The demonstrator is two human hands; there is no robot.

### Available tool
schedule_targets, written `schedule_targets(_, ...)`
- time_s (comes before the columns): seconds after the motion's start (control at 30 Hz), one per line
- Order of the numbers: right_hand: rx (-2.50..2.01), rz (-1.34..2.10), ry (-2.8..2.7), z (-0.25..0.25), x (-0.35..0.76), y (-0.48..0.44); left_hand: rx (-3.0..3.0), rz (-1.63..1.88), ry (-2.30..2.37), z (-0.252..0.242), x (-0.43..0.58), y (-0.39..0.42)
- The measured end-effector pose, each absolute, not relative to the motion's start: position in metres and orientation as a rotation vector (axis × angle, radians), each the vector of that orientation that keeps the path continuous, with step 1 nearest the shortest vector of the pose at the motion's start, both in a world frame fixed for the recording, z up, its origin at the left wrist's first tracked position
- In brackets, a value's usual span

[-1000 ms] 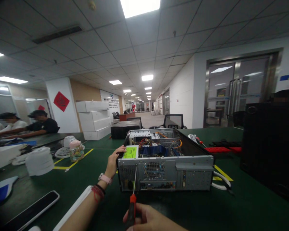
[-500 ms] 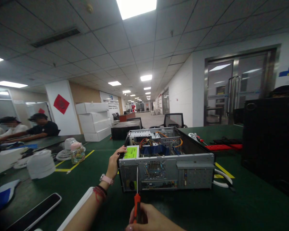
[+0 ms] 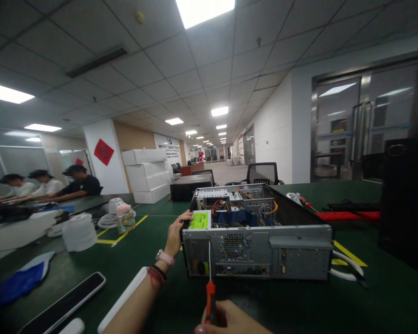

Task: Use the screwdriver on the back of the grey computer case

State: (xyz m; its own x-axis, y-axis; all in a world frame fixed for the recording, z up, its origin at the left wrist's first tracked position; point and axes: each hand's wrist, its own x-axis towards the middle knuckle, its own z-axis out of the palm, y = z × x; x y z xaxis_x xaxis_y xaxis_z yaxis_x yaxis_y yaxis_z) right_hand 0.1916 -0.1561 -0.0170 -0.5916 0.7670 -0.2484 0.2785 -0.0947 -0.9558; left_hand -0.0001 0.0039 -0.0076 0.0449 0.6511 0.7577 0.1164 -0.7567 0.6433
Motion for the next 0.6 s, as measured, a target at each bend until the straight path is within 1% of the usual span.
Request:
schedule_targets(0.23, -1.177, 1.794, -1.724, -0.0203, 0.193, -0.1571, 1.939, 1.759, 0.81, -0.0047, 0.0005, 0.0004)
schedule_targets(0.37, -1.05, 1.886, -1.707, -0.0203, 0.1918, -0.1568, 1.923, 1.752, 0.795, -0.0069, 0.0, 0.0029)
schedule_targets(0.6, -0.853, 2.1, -1.498, -0.0181, 0.1862, -0.1615, 1.914, 1.739, 0.785, -0.0074, -0.0008, 0.0043)
